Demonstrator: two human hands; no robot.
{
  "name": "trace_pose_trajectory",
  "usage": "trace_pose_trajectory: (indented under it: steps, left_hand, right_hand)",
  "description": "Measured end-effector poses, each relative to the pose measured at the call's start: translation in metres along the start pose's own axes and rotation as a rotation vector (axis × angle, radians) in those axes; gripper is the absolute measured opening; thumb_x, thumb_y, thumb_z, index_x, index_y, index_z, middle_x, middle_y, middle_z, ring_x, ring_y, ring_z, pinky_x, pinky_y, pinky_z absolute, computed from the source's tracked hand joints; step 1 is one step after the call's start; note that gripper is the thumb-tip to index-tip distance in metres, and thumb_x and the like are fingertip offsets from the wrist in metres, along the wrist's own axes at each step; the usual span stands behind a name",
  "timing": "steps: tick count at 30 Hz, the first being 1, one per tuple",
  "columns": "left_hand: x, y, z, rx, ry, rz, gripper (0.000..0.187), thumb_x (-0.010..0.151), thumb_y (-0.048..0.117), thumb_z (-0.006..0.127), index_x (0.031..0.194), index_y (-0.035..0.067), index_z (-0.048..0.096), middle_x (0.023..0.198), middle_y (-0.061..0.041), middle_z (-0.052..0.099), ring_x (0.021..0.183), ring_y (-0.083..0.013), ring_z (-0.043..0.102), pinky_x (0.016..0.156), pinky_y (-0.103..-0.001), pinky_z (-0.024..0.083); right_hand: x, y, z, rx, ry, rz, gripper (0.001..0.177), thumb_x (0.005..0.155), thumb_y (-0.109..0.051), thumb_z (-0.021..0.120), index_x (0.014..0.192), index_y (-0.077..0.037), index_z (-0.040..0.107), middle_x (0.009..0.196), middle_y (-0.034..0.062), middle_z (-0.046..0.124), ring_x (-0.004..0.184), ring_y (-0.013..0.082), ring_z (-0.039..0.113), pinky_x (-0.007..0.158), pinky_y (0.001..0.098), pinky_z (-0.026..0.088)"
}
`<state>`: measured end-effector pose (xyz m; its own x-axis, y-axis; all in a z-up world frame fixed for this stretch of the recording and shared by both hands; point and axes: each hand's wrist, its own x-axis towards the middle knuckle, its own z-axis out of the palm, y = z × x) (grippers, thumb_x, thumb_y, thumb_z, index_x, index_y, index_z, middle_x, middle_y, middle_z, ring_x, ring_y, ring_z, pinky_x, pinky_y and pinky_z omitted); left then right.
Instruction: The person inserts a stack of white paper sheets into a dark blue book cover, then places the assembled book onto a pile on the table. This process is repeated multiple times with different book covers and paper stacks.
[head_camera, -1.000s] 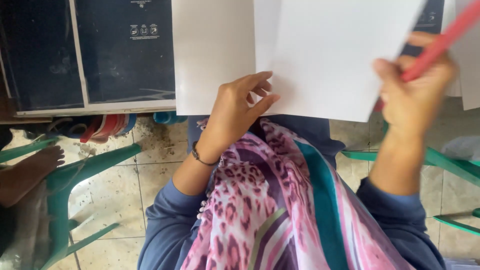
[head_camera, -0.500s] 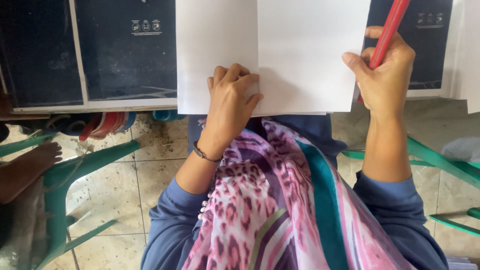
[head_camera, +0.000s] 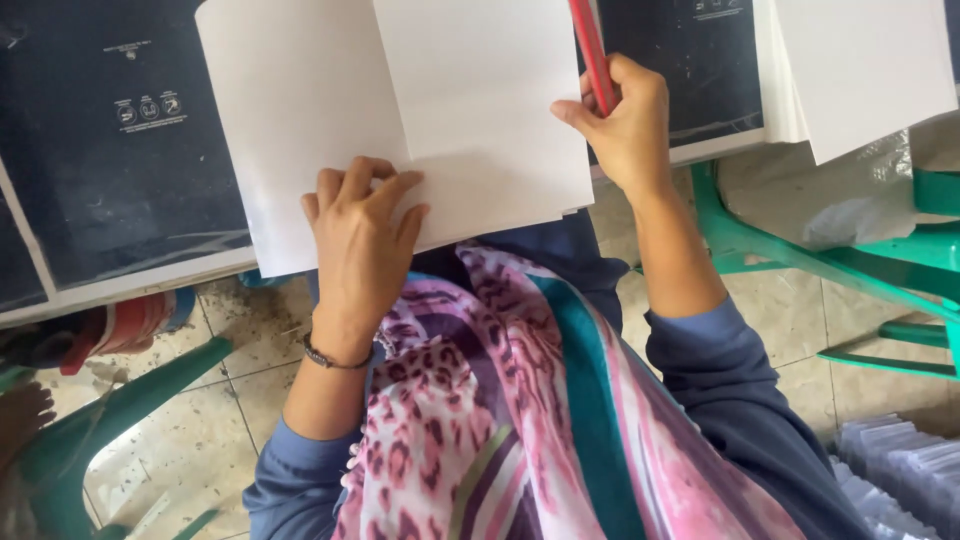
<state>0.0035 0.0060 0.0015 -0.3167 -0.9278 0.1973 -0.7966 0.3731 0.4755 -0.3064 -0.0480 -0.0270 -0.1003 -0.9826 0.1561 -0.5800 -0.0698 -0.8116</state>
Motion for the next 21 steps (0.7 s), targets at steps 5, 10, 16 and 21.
trace_pose_trajectory:
  steps: [5,10,16,21]
  left_hand:
    - [-0.039,0.004,-0.031,-0.512,0.009,0.059,0.016,0.105,0.001,0.062,0.120,0.003,0.069,0.113,-0.011,0.053,0.065,-0.0140,0.054,0.072,-0.031,0.050]
    - [-0.110,-0.077,-0.007,-1.635,-0.207,-0.131,0.067,0.104,-0.015,0.050,0.154,0.030,0.051,0.136,-0.030,0.061,0.129,-0.0405,0.063,0.114,-0.046,0.056]
    - [-0.079,-0.071,0.000,-1.270,0.153,-0.158,0.068,0.098,-0.009,0.048,0.157,0.023,0.039,0.170,-0.015,0.030,0.156,-0.0368,0.029,0.126,-0.061,0.030]
    - [0.014,0.003,0.029,-0.512,-0.013,-0.001,0.047,0.102,-0.003,0.053,0.143,0.019,0.054,0.172,-0.011,0.022,0.160,-0.0368,0.009,0.130,-0.062,0.004]
  right_hand:
    - [-0.002,0.002,0.007,-0.093,0.010,0.012,0.041,0.087,-0.006,0.097,0.085,-0.010,0.056,0.069,-0.0007,0.058,0.065,0.0115,0.054,0.067,0.0291,0.049]
    - [-0.004,0.004,0.008,-0.127,-0.012,-0.040,0.049,0.091,-0.007,0.097,0.082,-0.010,0.049,0.071,0.0011,0.058,0.077,0.0154,0.075,0.065,0.0294,0.048]
    - [-0.007,-0.013,0.018,-0.182,0.024,-0.079,0.053,0.087,-0.011,0.102,0.083,-0.008,0.049,0.070,0.0021,0.055,0.063,0.0143,0.049,0.059,0.0309,0.041]
    - [-0.004,-0.013,0.026,-0.037,-0.002,0.003,0.036,0.095,-0.011,0.090,0.081,-0.007,0.057,0.062,0.0018,0.049,0.053,0.0137,0.048,0.050,0.0301,0.038]
